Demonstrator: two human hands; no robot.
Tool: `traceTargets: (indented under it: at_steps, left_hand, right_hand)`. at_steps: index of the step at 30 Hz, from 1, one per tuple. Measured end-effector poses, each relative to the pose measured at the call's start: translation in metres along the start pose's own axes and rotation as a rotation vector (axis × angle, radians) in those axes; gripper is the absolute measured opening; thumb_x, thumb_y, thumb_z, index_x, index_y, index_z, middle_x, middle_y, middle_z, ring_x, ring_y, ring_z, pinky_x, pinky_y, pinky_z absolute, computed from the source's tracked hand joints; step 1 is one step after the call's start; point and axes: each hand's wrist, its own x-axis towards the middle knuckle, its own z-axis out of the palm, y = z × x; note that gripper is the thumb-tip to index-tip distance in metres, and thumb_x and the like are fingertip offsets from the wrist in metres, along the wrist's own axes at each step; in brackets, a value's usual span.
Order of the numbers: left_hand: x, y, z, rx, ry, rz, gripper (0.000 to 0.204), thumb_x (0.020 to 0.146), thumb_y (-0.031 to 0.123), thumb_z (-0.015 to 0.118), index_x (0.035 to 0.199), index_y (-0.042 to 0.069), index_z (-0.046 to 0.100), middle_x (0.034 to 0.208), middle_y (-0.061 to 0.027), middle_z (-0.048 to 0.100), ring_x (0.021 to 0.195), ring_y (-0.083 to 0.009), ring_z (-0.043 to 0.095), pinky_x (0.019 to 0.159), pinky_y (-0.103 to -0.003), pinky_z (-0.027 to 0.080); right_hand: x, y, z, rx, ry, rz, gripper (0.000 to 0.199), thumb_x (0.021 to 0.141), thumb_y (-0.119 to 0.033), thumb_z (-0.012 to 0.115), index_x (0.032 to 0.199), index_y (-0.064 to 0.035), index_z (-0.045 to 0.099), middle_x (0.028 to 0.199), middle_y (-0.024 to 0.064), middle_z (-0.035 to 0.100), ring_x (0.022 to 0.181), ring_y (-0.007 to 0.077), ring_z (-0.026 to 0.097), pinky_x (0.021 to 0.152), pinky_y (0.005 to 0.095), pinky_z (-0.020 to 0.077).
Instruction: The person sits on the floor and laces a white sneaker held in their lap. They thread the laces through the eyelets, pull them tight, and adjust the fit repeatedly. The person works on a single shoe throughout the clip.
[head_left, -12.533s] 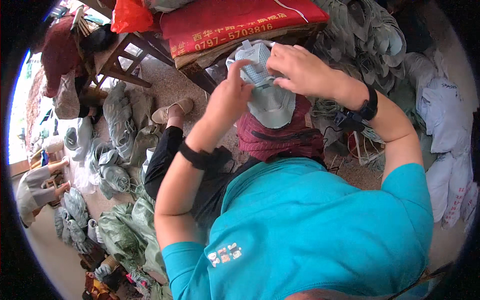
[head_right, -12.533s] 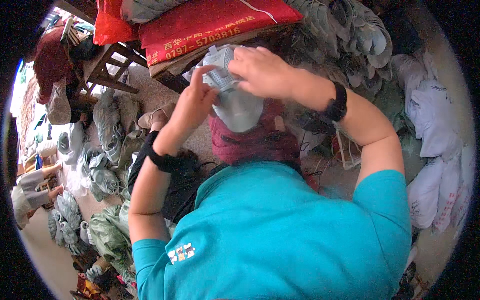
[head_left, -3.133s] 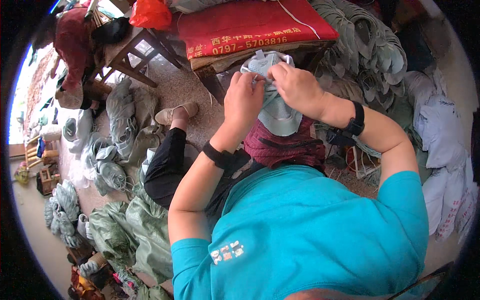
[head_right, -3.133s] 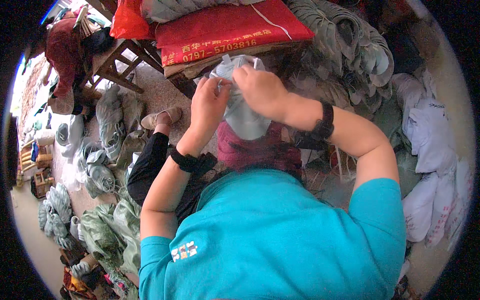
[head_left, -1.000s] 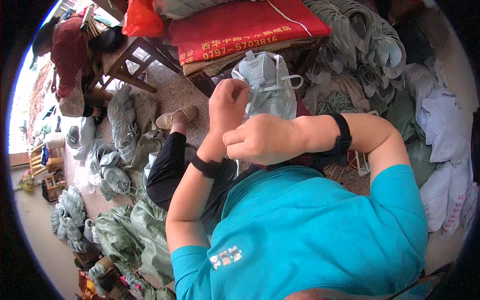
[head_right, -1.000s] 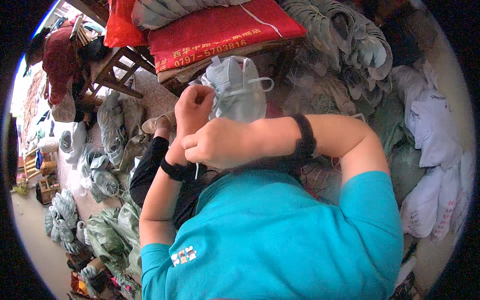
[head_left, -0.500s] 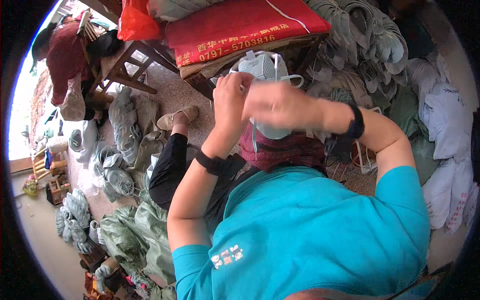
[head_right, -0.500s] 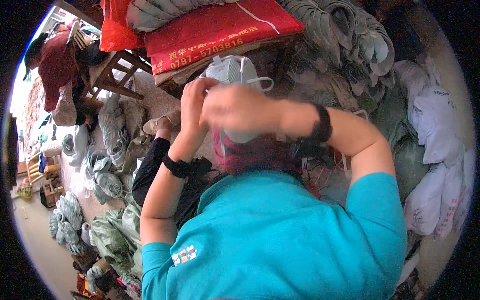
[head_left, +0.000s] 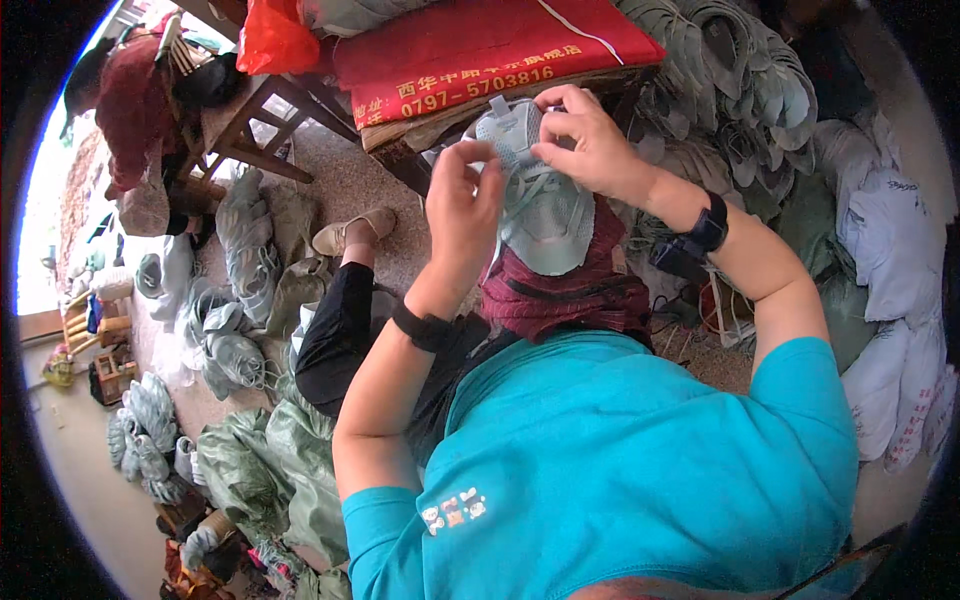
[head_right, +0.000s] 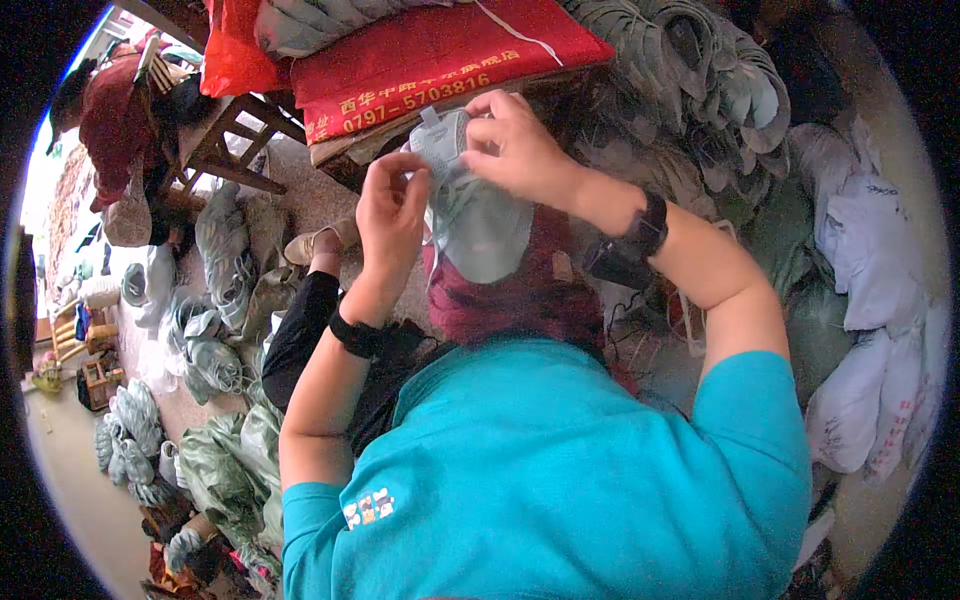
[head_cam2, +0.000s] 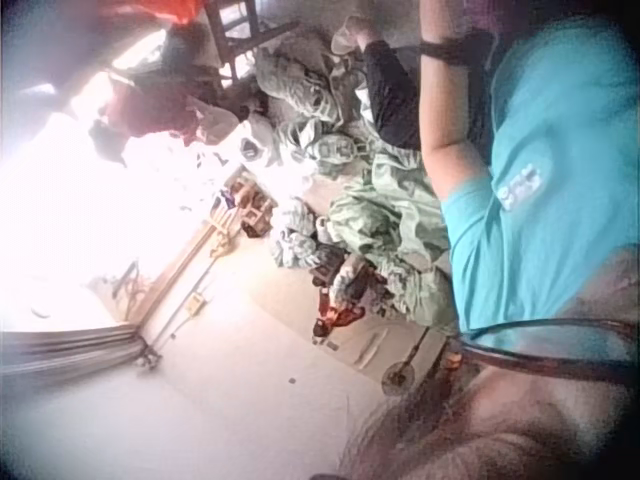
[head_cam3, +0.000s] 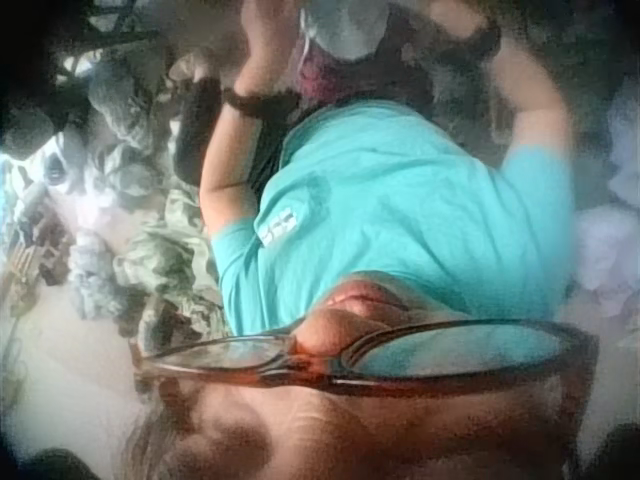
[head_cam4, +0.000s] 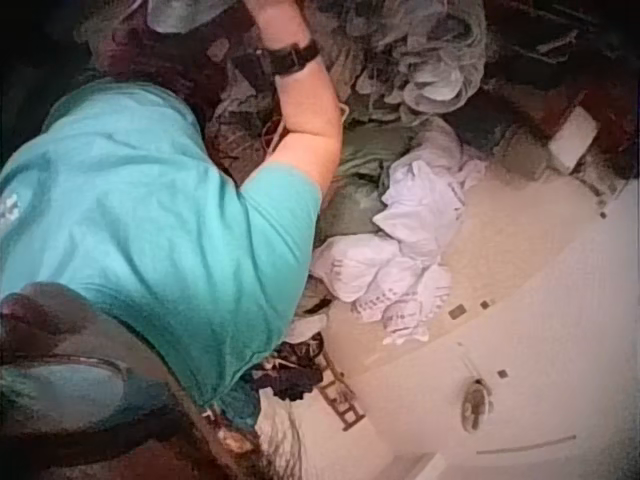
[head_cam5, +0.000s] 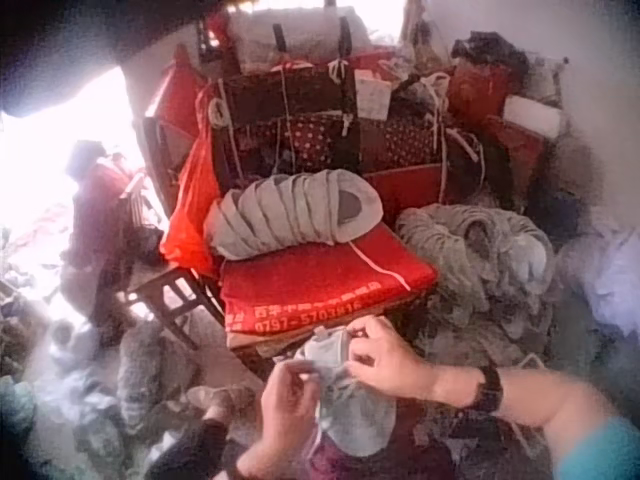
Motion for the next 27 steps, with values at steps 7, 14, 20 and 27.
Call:
traceTargets:
  at_steps: [7, 14, 20, 27]
  left_hand:
    - [-0.009, -0.004, -0.001, 0.063, -0.116, -0.043, 0.023, 0.083, 0.017, 0.073, 0.092, 0.002, 0.058, 0.073, -0.0098, 0.058, 0.062, -0.0155, 0.052, 0.06, -0.031, 0.045]
    - [0.014, -0.025, -0.062, -0.072, 0.045, -0.027, 0.008, 0.093, 0.008, 0.061, 0.087, 0.002, 0.062, 0.079, 0.003, 0.056, 0.075, -0.0049, 0.05, 0.067, -0.021, 0.042]
    - [0.034, -0.064, -0.16, -0.088, 0.438, -0.088, 0.019, 0.095, 0.021, 0.06, 0.086, 0.005, 0.062, 0.067, 0.0063, 0.051, 0.059, -0.0009, 0.042, 0.051, -0.017, 0.033]
    - [0.017, -0.051, -0.128, -0.525, 0.119, -0.37, 0.02, 0.097, 0.023, 0.059, 0.103, 0.005, 0.062, 0.073, 0.0029, 0.053, 0.059, -0.0026, 0.045, 0.053, -0.016, 0.036]
  right_hand:
    - [0.007, 0.033, -0.052, -0.426, 0.146, -0.119, 0.006, 0.078, -0.006, 0.057, 0.084, -0.0051, 0.057, 0.093, 0.0117, 0.06, 0.089, 0.031, 0.058, 0.078, 0.0414, 0.0486]
    - [-0.043, 0.126, -0.129, -0.82, 0.14, 0.185, 0.012, 0.087, -0.019, 0.051, 0.092, -0.0092, 0.055, 0.096, 0.0128, 0.058, 0.08, 0.0381, 0.06, 0.066, 0.0481, 0.0494]
    - [-0.071, 0.186, -0.203, -0.392, 0.463, 0.707, 0.017, 0.093, -0.014, 0.047, 0.098, 0.0, 0.054, 0.098, 0.0207, 0.062, 0.09, 0.0397, 0.062, 0.076, 0.0453, 0.053]
    - [-0.026, 0.168, -0.144, 1.421, 0.876, 0.943, 0.012, 0.093, -0.004, 0.052, 0.096, 0.0076, 0.053, 0.103, 0.0203, 0.064, 0.093, 0.0254, 0.063, 0.067, 0.0259, 0.0542]
